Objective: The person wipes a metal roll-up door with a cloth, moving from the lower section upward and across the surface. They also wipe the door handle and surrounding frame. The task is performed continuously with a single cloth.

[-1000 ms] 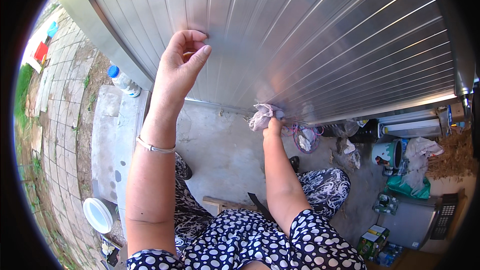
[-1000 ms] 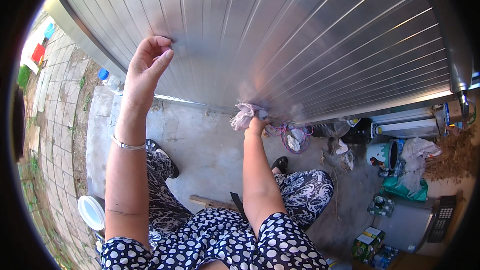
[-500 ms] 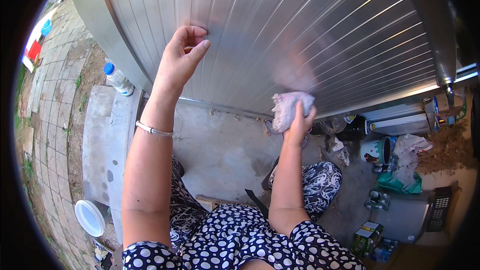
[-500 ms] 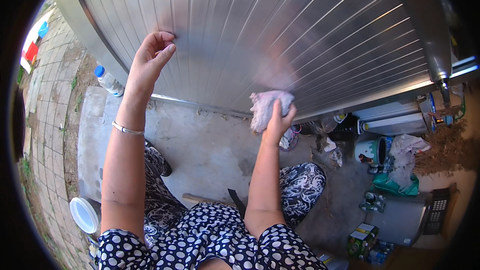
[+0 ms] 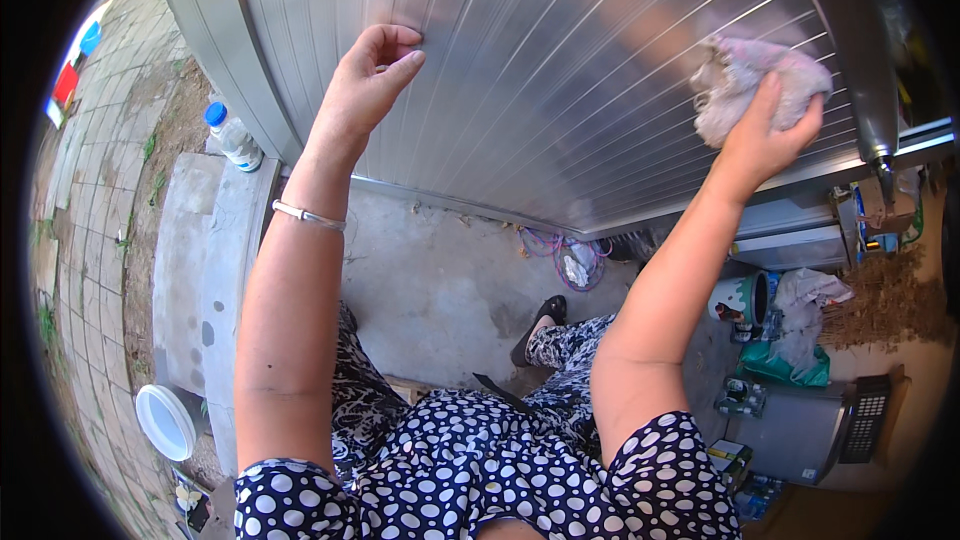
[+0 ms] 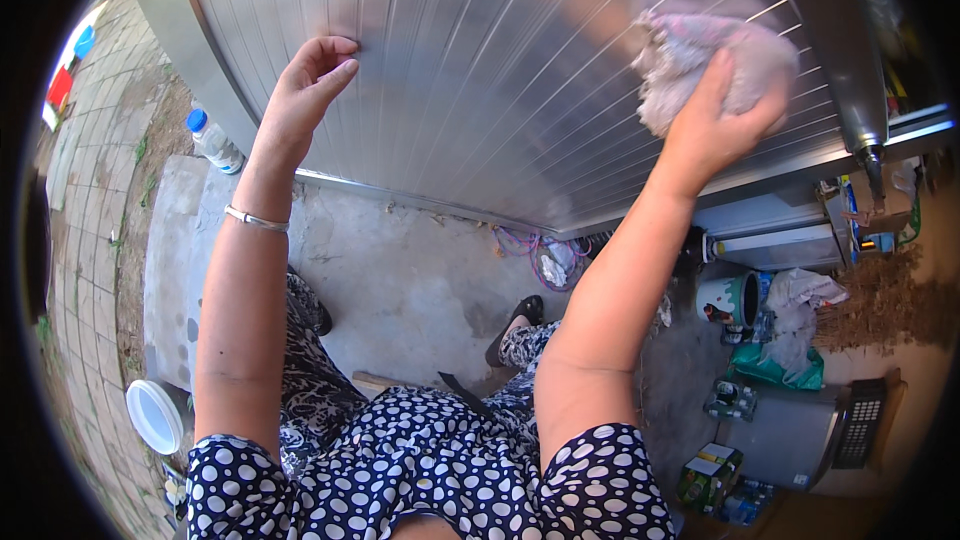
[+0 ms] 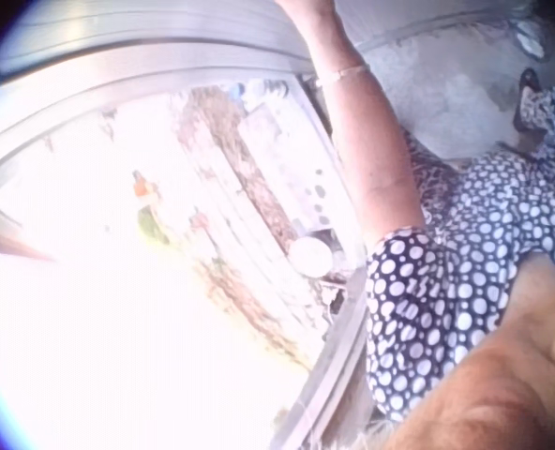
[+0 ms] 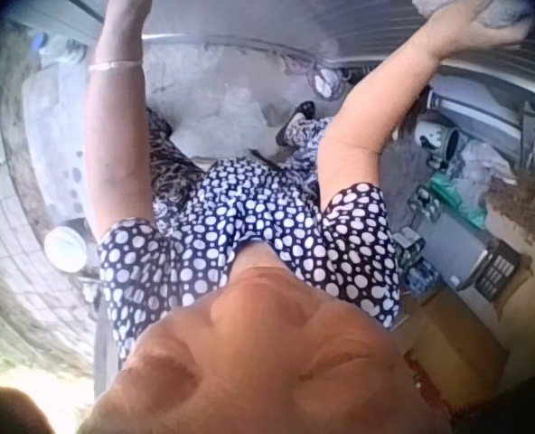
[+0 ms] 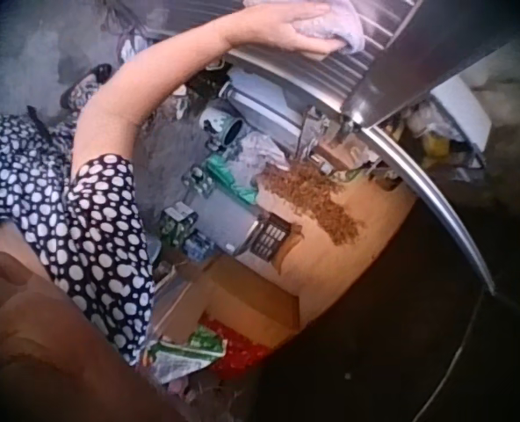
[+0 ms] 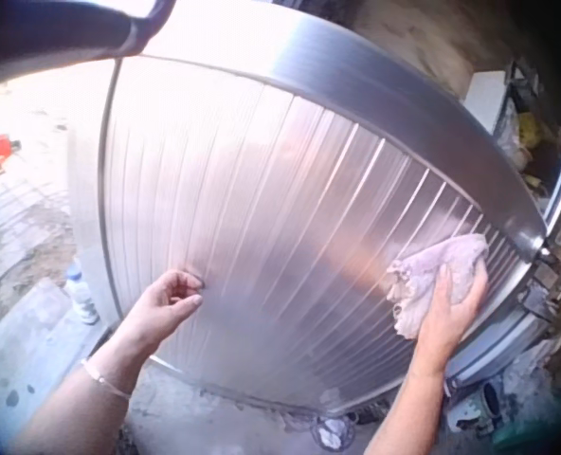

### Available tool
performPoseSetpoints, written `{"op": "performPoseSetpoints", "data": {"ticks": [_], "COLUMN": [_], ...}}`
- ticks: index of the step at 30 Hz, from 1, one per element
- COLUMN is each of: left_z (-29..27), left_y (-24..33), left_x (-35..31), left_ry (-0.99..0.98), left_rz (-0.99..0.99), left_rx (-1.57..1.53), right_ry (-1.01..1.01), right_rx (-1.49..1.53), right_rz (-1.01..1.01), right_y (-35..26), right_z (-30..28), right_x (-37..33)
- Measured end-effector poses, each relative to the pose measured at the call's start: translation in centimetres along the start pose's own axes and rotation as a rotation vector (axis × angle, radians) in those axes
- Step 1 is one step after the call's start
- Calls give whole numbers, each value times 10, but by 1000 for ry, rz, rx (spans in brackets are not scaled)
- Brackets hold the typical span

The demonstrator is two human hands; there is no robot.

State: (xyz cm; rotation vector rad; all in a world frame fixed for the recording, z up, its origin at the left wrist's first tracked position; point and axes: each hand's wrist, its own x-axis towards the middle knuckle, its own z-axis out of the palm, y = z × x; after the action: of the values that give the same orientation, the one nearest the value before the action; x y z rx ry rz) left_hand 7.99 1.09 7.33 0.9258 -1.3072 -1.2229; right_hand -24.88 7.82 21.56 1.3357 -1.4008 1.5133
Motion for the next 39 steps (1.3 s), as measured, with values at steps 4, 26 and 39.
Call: {"op": "performPoseSetpoints", "data": {"ticks": [4, 26, 39], "left_z": [1, 5, 0], "left_y": [0, 10, 2], "left_x": [0, -4, -2], "left_ry": [4, -4, 4], "left_rz": [-9, -15, 15], "left_rx": [22, 23, 15], "right_ry": [-113, -372, -105], "right_rx": [-40, 257, 367], "right_rz": [100, 1550, 448], "right_y": [2, 81, 6], "right_z": [0, 11, -26], "right_x": [-74, -368, -52]}}
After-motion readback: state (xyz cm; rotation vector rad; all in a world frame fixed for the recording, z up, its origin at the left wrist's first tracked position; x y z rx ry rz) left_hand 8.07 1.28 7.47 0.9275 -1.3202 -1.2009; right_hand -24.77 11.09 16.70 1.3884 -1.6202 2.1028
